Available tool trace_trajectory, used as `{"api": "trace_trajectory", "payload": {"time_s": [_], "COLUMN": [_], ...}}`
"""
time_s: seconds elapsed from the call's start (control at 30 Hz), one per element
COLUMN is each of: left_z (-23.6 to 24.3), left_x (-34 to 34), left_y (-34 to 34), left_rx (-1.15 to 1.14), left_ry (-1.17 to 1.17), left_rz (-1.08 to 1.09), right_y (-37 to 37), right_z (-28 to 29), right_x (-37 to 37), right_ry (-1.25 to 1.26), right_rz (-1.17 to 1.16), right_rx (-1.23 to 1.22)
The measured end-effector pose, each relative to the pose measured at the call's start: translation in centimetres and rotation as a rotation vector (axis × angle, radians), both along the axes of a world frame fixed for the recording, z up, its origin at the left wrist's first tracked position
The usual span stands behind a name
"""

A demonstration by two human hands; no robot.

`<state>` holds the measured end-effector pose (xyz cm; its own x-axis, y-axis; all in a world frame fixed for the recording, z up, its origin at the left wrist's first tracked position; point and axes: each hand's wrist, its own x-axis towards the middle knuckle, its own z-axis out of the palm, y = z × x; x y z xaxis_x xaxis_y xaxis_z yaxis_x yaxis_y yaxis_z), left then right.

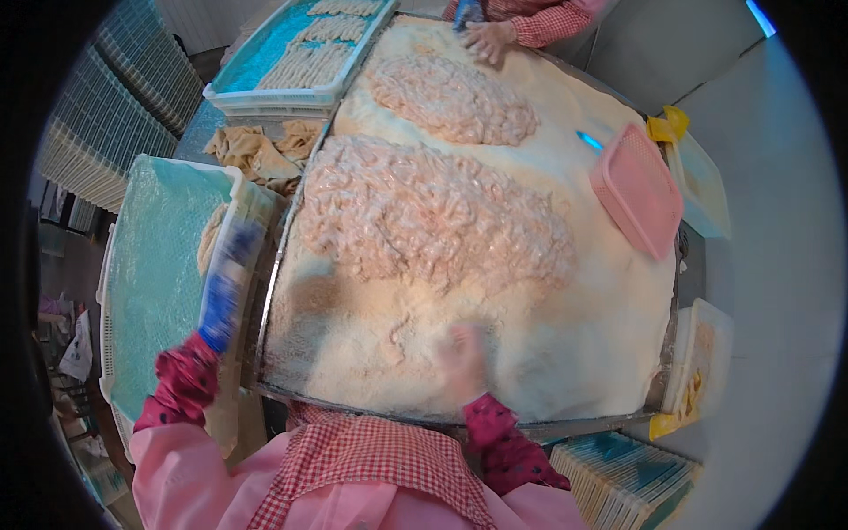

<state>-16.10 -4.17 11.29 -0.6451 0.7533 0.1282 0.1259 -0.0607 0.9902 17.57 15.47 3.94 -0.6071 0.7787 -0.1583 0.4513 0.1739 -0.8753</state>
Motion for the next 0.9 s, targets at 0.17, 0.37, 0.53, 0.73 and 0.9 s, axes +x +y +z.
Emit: {"api": "trace_trajectory", "payload": {"time_s": [0.17,0.37,0.53,0.73,0.9], "left_z": [-9.3,-10.7,-8.9,-11.2,-8.5], "left_x": [15.0,23.6,19.2,14.9,15.4], "left_y": [3.6,8.8,8.1,7.8,6.4], "left_rx": [-0.324,-0.19,-0.412,-0.367,-0.568], "left_ry": [0.013,1.063,0.837,0.147,-0.04], "left_rz": [-0.077,-0.431,-0.167,-0.109,-0.439], "right_y": [-0.3,5.6,6.7,-1.3,2.9], "right_z": [0.7,-5.2,-6.3,-1.9,-3.9], "right_x": [2.9,10.6,6.1,-0.2,3.6], "right_ry": [-0.085,-0.001,-0.015,0.066,0.164], "right_rz": [0.541,-0.152,-0.424,0.494,-0.067], "right_rx": [0.597,0.394,0.425,0.664,0.014]}}
